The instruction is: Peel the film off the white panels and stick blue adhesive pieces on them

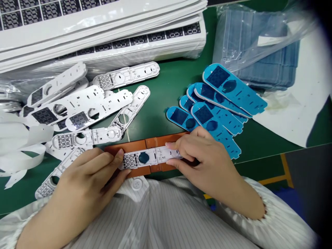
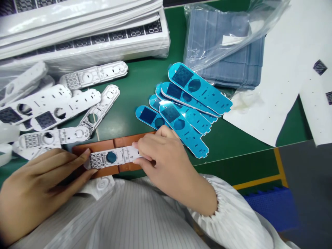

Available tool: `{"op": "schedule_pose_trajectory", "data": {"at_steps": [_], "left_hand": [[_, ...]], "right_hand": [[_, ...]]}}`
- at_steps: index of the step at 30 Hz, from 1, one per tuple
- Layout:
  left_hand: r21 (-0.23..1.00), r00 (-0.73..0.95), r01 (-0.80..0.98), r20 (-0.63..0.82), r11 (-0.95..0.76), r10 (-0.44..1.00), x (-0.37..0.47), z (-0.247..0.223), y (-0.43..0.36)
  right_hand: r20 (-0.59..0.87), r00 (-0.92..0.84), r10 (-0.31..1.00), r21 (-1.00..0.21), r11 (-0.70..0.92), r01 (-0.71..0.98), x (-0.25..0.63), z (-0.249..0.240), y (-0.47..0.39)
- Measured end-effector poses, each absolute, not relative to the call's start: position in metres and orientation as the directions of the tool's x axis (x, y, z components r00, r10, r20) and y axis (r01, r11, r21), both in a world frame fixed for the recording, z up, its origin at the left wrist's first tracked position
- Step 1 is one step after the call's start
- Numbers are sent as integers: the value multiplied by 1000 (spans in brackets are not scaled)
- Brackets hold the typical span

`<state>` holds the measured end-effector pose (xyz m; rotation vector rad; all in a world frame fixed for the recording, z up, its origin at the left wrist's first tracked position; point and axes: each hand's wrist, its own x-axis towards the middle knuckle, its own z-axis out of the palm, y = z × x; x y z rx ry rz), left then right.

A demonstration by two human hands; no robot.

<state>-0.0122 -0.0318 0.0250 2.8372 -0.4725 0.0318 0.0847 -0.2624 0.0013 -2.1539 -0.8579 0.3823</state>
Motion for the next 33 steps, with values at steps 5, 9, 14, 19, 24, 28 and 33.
{"op": "schedule_pose_trajectory", "data": {"at_steps": [5,9,14,19,24,28,33], "left_hand": [[165,912,-409,32,-898,-409,-3,30,-32],[137,903,-429,51,-893,-426,-1,30,-30],[154,911,-413,57,-898,-409,-4,29,-31],[127,905,-426,85,-896,-418,-5,26,-29],[62,869,-492,97,-868,-485,-5,19,-23],[-30,846,-524,98,-852,-524,-5,20,-23],[-158,806,-558,133,-815,-577,-10,24,-30]], "right_hand": [[-5,759,651,-740,-513,434,82,3,-261],[10,742,671,-772,-467,432,86,5,-267],[34,732,680,-705,-503,500,88,6,-271],[71,707,704,-587,-543,600,84,3,-272],[164,596,786,-548,-430,717,84,0,-270],[288,519,804,-410,-386,826,83,-4,-267],[402,377,835,-250,-296,922,77,-8,-267]]}}
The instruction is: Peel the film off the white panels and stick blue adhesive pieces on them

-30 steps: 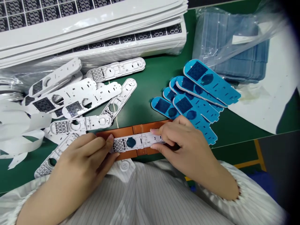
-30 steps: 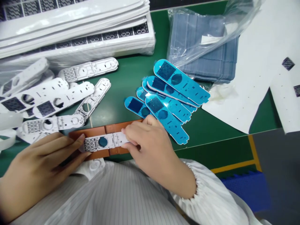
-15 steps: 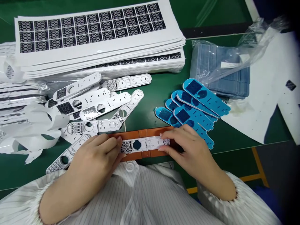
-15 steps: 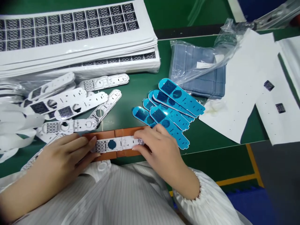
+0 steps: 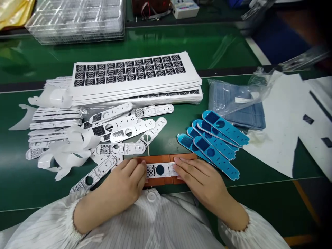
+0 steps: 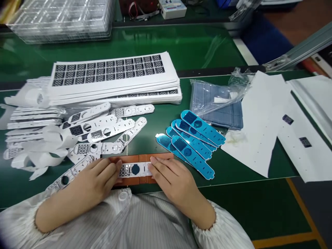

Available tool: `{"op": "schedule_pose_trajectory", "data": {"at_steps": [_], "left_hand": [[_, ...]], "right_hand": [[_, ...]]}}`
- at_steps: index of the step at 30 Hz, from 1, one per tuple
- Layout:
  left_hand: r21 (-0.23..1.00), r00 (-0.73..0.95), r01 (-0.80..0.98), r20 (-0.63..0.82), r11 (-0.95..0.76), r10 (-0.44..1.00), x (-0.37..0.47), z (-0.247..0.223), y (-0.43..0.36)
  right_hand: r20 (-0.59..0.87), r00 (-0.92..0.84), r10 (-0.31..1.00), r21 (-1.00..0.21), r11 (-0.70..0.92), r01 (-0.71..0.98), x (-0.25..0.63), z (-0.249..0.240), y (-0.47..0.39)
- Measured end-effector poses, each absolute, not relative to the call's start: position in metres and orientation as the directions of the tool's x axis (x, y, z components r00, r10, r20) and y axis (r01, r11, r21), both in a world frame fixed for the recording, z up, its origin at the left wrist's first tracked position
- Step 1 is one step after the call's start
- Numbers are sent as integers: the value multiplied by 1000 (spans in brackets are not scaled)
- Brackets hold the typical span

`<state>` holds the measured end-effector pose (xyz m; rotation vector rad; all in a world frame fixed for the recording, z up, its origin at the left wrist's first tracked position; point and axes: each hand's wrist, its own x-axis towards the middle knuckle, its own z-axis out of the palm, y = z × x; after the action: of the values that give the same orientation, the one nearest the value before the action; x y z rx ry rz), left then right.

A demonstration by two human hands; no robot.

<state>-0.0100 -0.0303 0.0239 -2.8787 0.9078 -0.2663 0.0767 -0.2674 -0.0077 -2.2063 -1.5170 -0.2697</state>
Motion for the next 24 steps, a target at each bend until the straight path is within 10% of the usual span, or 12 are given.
{"op": "schedule_pose_trajectory", "data": {"at_steps": [14,24], "left_hand": [[294,946,-290,233,-911,-226,-9,20,-26],[338,882,-374,418,-864,-219,-3,-1,-49]], "right_hand": [[509,664,548,-410,-524,747,95,18,-276],[490,832,262,-199,-895,399,145,-2,-316]]}}
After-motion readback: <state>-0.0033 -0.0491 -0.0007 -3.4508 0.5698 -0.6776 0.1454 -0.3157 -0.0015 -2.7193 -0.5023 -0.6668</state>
